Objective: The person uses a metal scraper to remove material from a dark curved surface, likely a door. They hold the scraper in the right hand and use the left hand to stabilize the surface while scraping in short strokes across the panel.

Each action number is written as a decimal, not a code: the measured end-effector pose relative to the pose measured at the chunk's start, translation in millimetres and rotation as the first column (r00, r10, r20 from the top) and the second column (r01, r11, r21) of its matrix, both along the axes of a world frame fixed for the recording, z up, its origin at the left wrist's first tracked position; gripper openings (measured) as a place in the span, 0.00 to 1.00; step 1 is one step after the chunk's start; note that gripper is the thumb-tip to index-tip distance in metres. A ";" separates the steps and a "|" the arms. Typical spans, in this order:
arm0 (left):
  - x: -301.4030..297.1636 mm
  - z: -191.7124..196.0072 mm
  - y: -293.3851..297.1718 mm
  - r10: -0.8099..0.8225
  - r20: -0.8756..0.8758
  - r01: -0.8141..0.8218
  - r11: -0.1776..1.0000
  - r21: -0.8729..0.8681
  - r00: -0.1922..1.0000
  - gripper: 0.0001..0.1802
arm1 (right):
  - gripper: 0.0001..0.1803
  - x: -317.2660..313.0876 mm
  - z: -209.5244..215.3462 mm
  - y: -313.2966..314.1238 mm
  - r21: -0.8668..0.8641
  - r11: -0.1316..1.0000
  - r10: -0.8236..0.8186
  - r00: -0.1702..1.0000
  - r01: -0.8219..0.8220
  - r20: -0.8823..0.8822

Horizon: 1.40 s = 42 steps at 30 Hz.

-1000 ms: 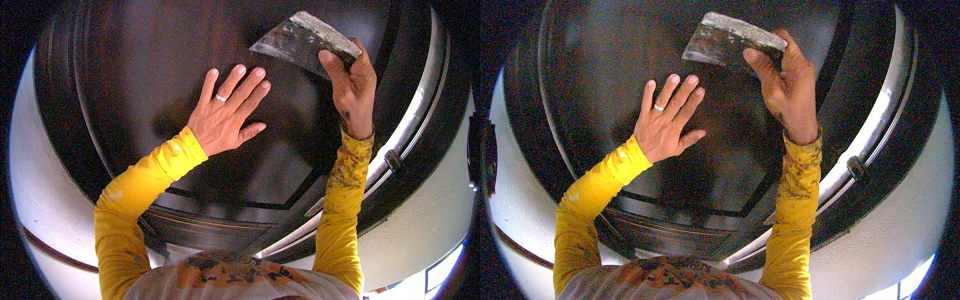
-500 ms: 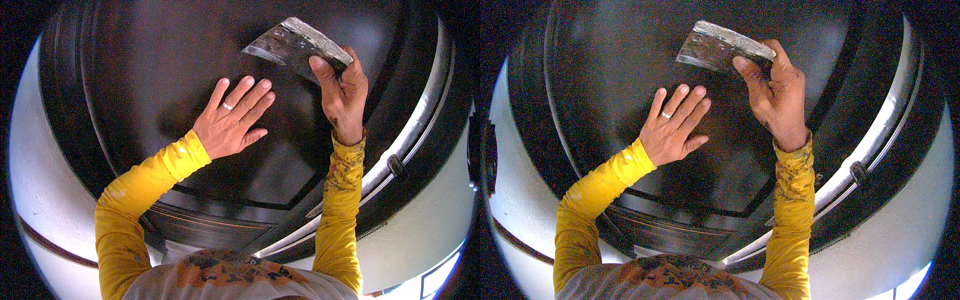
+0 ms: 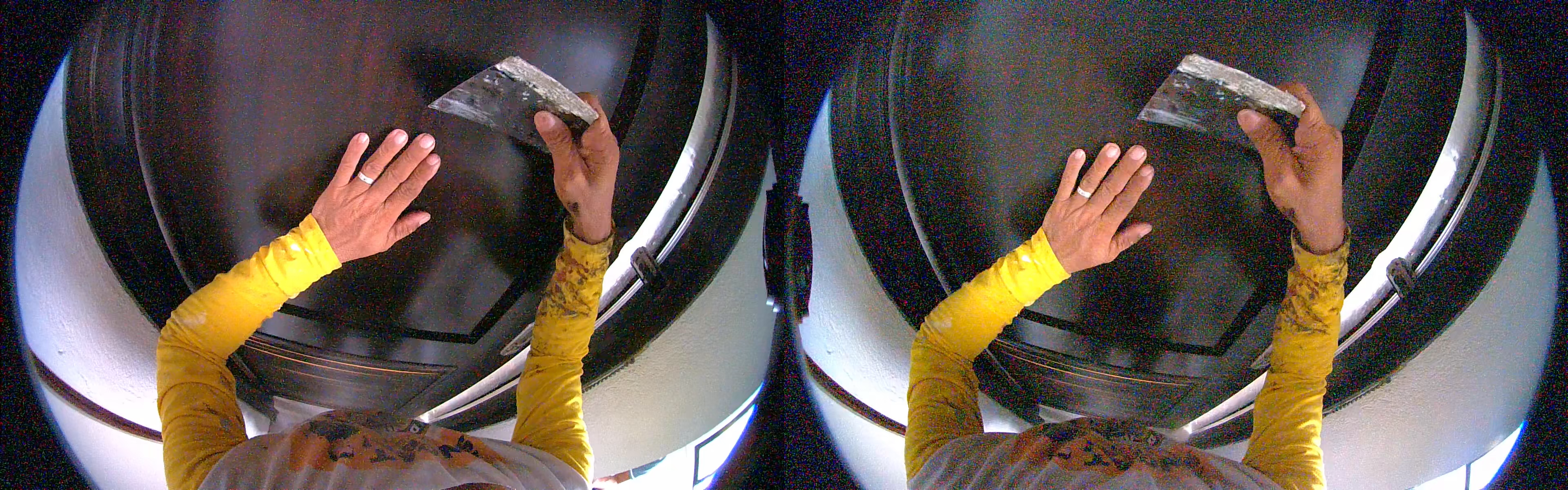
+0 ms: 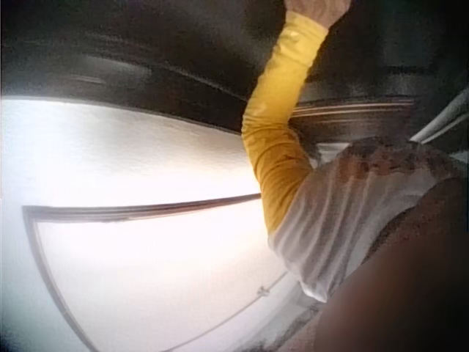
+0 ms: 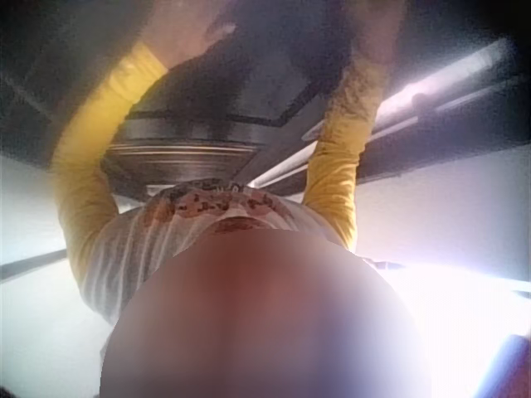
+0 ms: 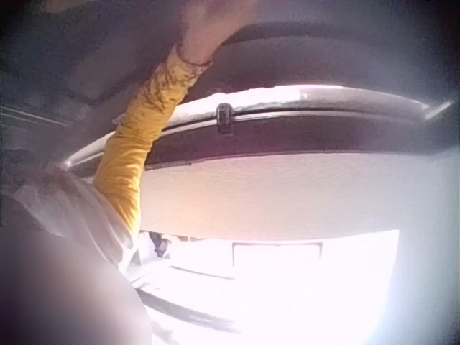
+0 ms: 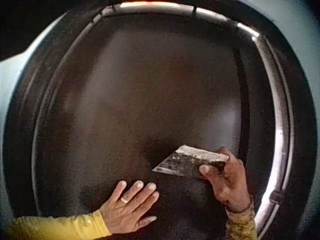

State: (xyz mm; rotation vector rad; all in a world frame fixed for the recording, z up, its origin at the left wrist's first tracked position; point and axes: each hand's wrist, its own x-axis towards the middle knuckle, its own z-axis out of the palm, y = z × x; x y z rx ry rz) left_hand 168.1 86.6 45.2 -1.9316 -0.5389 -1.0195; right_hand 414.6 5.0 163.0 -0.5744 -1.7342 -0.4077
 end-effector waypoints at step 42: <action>-13.9 -2.6 -4.5 0.002 0.027 -0.002 1.000 0.012 1.000 0.37 | 0.06 -19.3 -2.1 -12.3 0.066 0.994 -0.089 0.992 0.083 0.093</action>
